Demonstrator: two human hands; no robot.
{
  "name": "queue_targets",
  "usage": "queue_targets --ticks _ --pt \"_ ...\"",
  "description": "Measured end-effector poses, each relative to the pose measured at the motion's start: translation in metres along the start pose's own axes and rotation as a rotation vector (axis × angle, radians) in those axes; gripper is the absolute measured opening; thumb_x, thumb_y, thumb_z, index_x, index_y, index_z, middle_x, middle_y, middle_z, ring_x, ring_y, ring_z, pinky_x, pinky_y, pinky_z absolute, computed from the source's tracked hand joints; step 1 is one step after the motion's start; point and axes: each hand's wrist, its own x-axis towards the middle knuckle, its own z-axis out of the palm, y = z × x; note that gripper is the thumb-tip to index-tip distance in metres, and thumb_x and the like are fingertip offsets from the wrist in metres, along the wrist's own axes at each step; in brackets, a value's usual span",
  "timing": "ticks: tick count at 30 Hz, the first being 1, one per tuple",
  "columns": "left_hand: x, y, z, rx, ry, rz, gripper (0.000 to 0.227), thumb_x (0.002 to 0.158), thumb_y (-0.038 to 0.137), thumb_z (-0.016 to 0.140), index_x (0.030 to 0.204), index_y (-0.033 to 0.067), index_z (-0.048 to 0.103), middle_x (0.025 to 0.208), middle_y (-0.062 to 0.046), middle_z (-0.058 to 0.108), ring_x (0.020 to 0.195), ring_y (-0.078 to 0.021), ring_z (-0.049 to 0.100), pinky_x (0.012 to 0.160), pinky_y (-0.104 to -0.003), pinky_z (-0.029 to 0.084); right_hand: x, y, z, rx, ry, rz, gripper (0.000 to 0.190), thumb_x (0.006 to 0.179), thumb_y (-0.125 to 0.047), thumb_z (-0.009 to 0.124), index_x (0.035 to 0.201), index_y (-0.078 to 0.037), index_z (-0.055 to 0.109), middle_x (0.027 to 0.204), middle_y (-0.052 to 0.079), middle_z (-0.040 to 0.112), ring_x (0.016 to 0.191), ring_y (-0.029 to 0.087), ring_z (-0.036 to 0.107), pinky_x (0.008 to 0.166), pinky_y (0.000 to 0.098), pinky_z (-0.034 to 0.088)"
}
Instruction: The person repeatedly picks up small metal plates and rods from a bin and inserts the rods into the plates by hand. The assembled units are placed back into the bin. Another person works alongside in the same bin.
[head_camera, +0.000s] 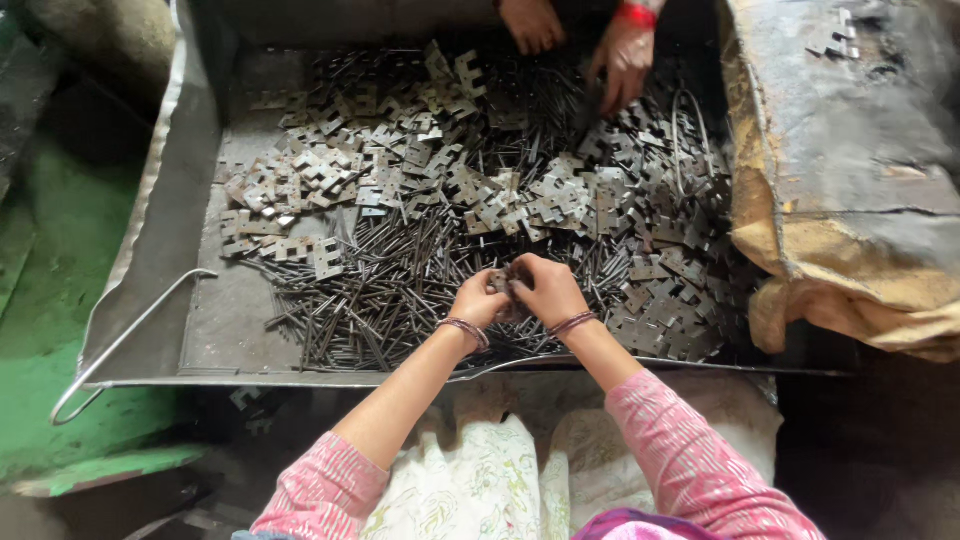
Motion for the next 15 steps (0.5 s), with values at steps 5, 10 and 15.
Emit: queue_targets --ticks 5,10,15 --pt "-0.008 0.012 0.004 -0.062 -0.040 -0.079 0.039 0.086 -0.005 0.063 0.124 0.0027 0.059 0.103 -0.007 0.072 0.088 -0.0196 0.075 0.073 -0.035 0.064 -0.011 0.010 -0.020 -0.066 0.043 0.019 0.027 0.086 -0.019 0.076 0.108 -0.005 0.071 0.100 0.016 0.074 0.090 0.032 0.073 0.079 0.0389 0.058" --pt "-0.018 0.028 0.005 -0.063 -0.033 -0.135 0.040 0.087 -0.005 0.056 0.126 0.0052 0.054 0.104 -0.009 0.073 0.092 -0.0227 0.076 0.071 -0.036 0.063 -0.021 0.074 -0.091 -0.384 0.125 0.070 0.021 0.087 -0.016 0.071 0.107 -0.011 0.075 0.105 0.011 0.074 0.098 0.033 0.071 0.083 0.0436 0.057" --pt "-0.023 0.036 0.009 -0.056 -0.035 -0.134 0.039 0.089 -0.006 0.055 0.127 0.0047 0.054 0.106 -0.010 0.072 0.092 -0.0231 0.076 0.073 -0.038 0.063 -0.031 0.148 -0.123 -0.853 -0.110 0.148 0.027 0.084 -0.013 0.070 0.111 -0.013 0.073 0.114 0.009 0.067 0.109 0.034 0.064 0.087 0.0466 0.057"
